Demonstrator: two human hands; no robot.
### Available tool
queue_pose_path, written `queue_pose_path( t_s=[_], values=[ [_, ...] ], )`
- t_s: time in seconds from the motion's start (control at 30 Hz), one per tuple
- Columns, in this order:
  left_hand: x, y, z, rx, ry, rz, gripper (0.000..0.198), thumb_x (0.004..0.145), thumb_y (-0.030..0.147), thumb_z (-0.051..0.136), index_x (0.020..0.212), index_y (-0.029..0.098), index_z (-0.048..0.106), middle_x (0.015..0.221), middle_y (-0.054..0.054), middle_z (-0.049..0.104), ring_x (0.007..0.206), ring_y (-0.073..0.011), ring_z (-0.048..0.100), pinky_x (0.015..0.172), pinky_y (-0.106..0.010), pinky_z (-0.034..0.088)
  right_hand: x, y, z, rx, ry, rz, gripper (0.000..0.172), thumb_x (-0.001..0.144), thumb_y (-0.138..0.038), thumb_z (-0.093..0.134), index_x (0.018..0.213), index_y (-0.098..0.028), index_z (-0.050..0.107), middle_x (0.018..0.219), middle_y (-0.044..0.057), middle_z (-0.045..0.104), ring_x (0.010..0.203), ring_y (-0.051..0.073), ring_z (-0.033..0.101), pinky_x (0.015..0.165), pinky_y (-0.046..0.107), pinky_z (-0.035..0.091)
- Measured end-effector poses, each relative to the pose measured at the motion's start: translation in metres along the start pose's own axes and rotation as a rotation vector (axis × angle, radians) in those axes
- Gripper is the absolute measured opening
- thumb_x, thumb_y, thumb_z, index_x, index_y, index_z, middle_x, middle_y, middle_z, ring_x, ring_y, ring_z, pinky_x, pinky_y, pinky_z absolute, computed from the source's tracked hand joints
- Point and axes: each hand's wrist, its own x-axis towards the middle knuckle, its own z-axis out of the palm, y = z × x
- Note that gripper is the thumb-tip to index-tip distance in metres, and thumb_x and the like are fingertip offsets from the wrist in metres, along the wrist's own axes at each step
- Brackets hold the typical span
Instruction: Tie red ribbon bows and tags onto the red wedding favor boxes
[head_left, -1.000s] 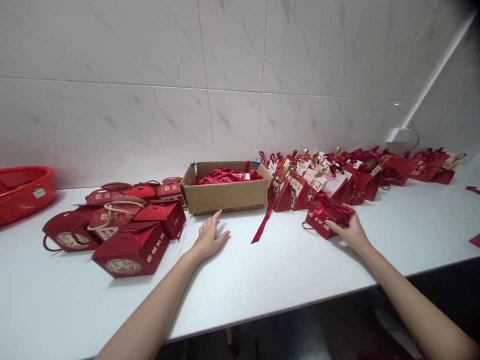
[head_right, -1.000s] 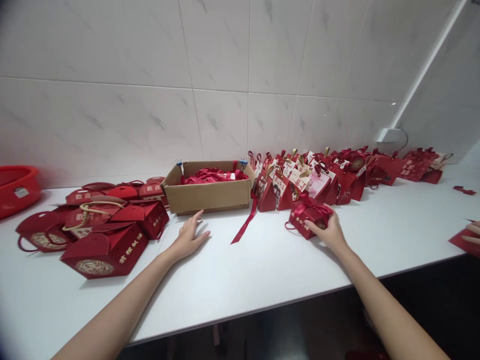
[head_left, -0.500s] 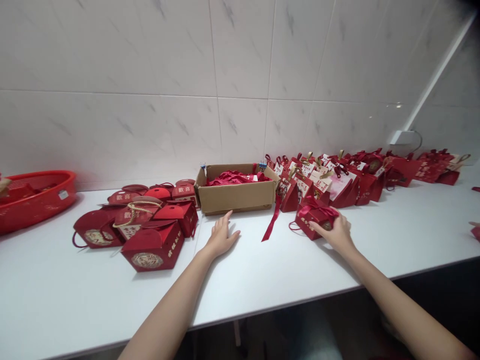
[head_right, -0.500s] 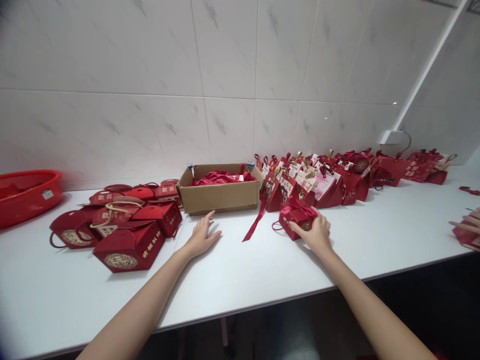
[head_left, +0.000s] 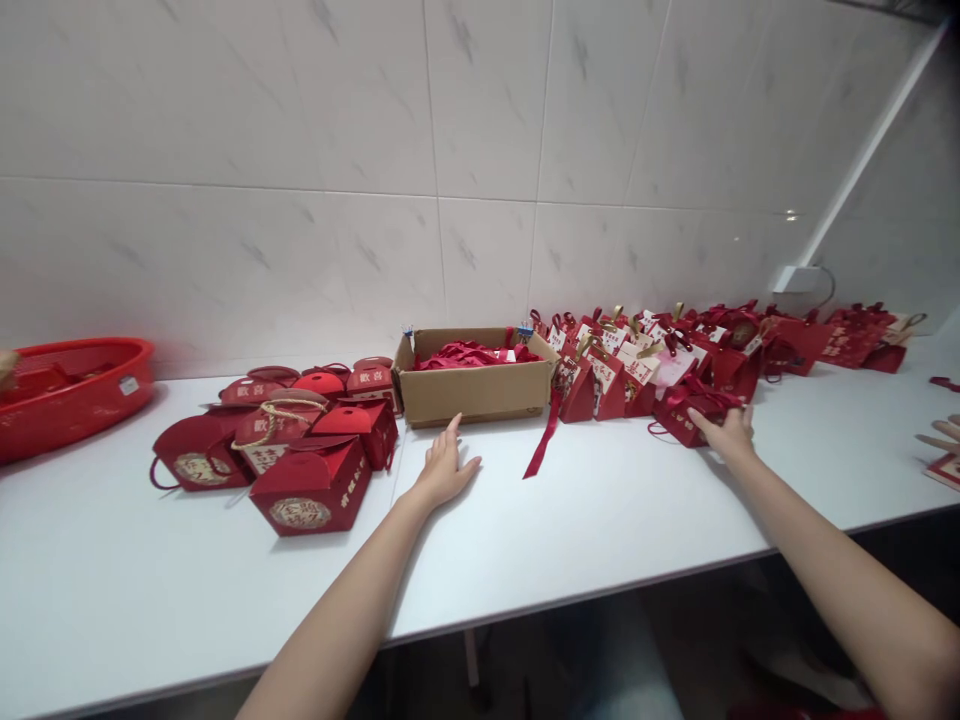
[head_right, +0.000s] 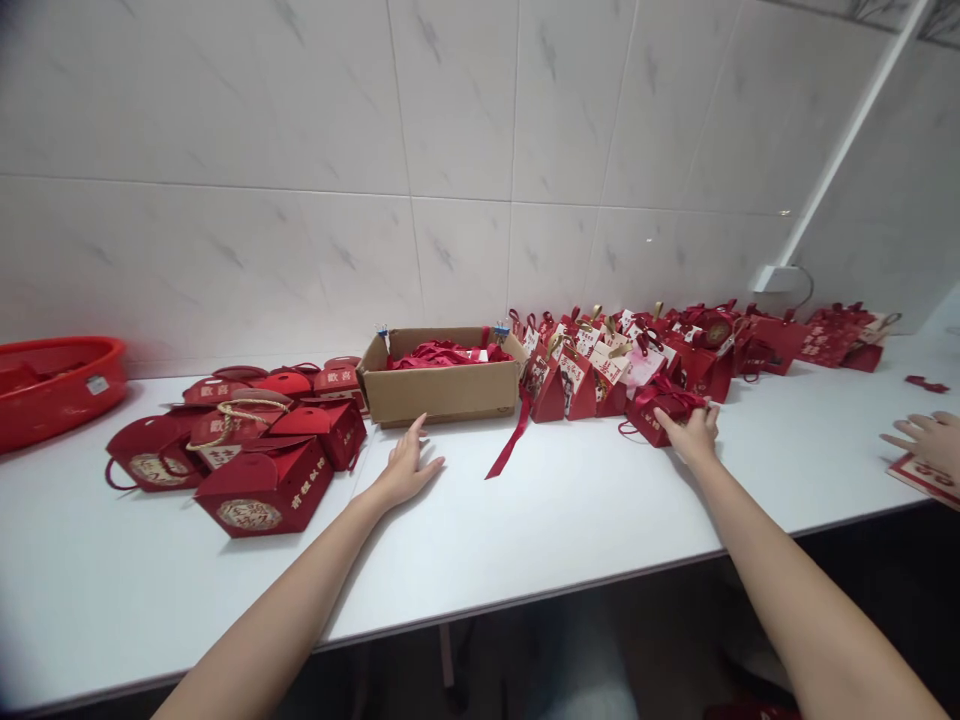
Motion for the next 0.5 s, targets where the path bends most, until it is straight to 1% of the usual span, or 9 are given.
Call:
queue_pose_path(
  t_s=[0.07,0.1,0.13,0.2,0.3,0.33,0.37,0.43,0.5],
  values=[
    [-0.002,0.002,0.000,-0.011,0.014,-0.001,0.078,0.081,0.040,0.052,0.143,0.019,0.010,0.129,-0.017,0.044,0.123,-0.0298,0.042,0.101,-0.049,0.031,-0.008,-0.021,0.005,0.010,0.024,0.122,0.088,0.070,-0.058,0.057,0.136,-0.006,0.029,0.146,0.032,0.008,0.134,0.047,0.010,0.101,0.058,0.017],
    [-0.003,0.003,0.000,-0.019,0.021,-0.001,0.078,0.081,0.039,0.053,0.143,0.018,0.011,0.129,-0.018,0.044,0.123,-0.0300,0.042,0.101,-0.049,0.031,-0.016,-0.035,0.009,0.018,0.070,0.115,0.093,0.072,-0.059,0.055,0.141,-0.007,0.021,0.148,0.031,0.000,0.136,0.046,0.001,0.103,0.059,0.012],
    [-0.004,0.004,0.000,-0.026,0.025,-0.001,0.078,0.080,0.038,0.053,0.143,0.017,0.012,0.129,-0.018,0.043,0.123,-0.0303,0.041,0.101,-0.048,0.031,-0.025,-0.051,0.013,0.034,0.145,0.039,0.095,0.075,-0.058,0.053,0.144,-0.008,0.013,0.149,0.029,-0.004,0.138,0.043,-0.003,0.105,0.059,0.009],
    [-0.006,0.007,0.001,-0.031,0.025,-0.003,0.077,0.080,0.037,0.054,0.142,0.014,0.015,0.130,-0.019,0.043,0.122,-0.0307,0.042,0.102,-0.048,0.031,-0.049,-0.087,0.025,0.066,0.237,-0.218,0.094,0.079,-0.055,0.050,0.146,-0.010,0.001,0.151,0.024,-0.006,0.140,0.036,-0.005,0.108,0.054,0.006],
    [-0.008,0.011,-0.001,-0.006,0.064,0.019,0.074,0.079,0.033,0.054,0.142,0.016,0.018,0.132,-0.019,0.040,0.123,-0.0309,0.039,0.102,-0.050,0.030,-0.095,-0.148,0.050,0.140,0.153,-0.498,0.086,0.082,-0.047,0.049,0.147,-0.013,0.002,0.151,0.019,-0.003,0.141,0.033,-0.003,0.109,0.056,0.008],
    [-0.009,0.013,-0.004,0.017,0.093,0.046,0.073,0.080,0.031,0.054,0.142,0.017,0.018,0.133,-0.018,0.039,0.124,-0.0306,0.038,0.102,-0.050,0.029,-0.111,-0.167,0.060,0.172,0.094,-0.559,0.081,0.083,-0.043,0.048,0.147,-0.015,0.006,0.152,0.017,-0.001,0.141,0.033,0.000,0.108,0.056,0.011],
    [-0.009,0.015,-0.008,0.050,0.128,0.079,0.071,0.080,0.029,0.053,0.141,0.018,0.019,0.134,-0.018,0.039,0.125,-0.0302,0.036,0.103,-0.050,0.029,-0.128,-0.185,0.072,0.205,0.026,-0.611,0.071,0.084,-0.038,0.046,0.145,-0.018,0.015,0.151,0.015,0.004,0.140,0.033,0.006,0.108,0.056,0.013],
    [-0.010,0.019,-0.019,0.144,0.214,0.139,0.066,0.081,0.026,0.050,0.141,0.018,0.022,0.134,-0.016,0.039,0.125,-0.0292,0.034,0.104,-0.048,0.028,-0.160,-0.214,0.095,0.286,-0.129,-0.668,0.044,0.086,-0.027,0.040,0.130,-0.023,0.044,0.146,0.011,0.021,0.137,0.030,0.017,0.108,0.054,0.018],
    [-0.011,0.023,-0.032,0.249,0.324,0.136,0.059,0.083,0.024,0.046,0.139,0.017,0.028,0.133,-0.016,0.041,0.124,-0.0291,0.034,0.104,-0.047,0.026,-0.187,-0.231,0.116,0.334,-0.307,-0.670,0.036,0.086,-0.018,0.035,0.114,-0.021,0.057,0.135,0.014,0.036,0.131,0.029,0.029,0.105,0.051,0.025]
  ],
)
